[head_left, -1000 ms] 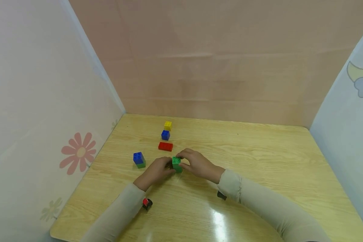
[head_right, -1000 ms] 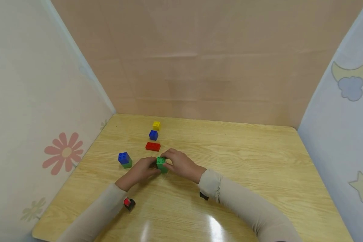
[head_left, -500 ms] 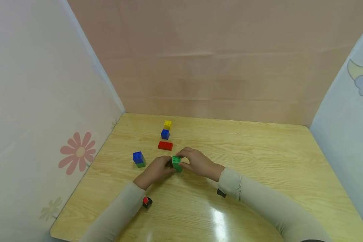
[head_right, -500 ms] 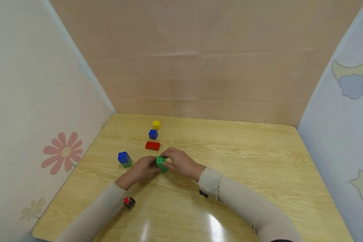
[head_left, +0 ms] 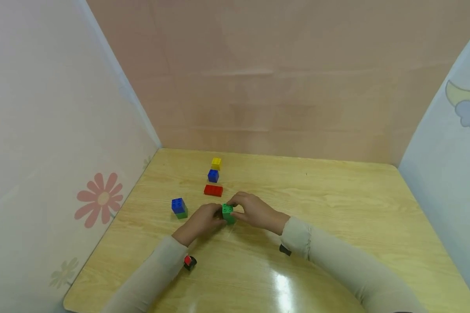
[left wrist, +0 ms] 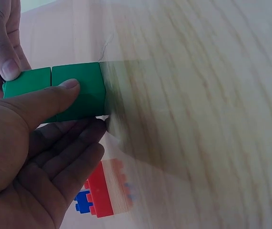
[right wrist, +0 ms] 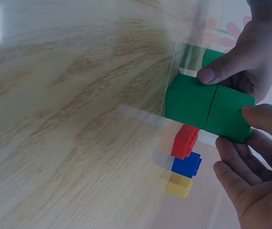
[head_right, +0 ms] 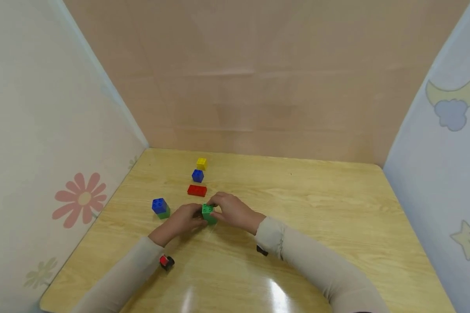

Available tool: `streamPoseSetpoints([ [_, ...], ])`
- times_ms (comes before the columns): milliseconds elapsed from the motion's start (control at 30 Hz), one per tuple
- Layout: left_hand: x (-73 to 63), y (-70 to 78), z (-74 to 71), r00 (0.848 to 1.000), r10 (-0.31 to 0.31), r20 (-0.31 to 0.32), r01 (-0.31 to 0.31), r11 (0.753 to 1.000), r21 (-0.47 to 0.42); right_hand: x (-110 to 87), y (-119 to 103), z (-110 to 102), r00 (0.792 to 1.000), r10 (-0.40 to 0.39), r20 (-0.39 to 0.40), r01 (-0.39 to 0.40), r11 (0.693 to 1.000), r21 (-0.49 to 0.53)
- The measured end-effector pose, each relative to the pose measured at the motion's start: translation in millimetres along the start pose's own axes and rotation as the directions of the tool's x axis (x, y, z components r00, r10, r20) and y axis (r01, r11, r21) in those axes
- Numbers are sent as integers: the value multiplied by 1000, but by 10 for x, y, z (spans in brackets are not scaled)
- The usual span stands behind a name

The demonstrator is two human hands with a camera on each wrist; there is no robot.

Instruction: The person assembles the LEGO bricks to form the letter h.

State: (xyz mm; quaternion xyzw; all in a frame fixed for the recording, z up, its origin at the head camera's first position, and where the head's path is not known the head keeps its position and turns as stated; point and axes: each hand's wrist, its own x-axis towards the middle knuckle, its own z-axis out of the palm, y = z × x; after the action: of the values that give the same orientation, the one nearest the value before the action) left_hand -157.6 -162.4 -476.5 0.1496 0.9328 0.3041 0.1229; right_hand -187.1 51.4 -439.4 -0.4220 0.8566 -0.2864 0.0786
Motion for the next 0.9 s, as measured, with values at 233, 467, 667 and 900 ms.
streamPoseSetpoints([
  [233,7,20,-26,1000,29,1,-29,1000,13,13,-22,-45,1000,-17,5,16,1000,18],
  [467,-5,12,-11,1000,27,13,-27,999,19,11,-15,-43,1000,-24,16,24,1000,7],
  [667,-15,15,-5,999,35,2,-35,999,2,2,-15,-43,1000,-25,17,25,1000,4],
  [900,-18,24,-5,1000,23,-2,-23,1000,5,3,-16,-47,999,-25,20,25,1000,15],
])
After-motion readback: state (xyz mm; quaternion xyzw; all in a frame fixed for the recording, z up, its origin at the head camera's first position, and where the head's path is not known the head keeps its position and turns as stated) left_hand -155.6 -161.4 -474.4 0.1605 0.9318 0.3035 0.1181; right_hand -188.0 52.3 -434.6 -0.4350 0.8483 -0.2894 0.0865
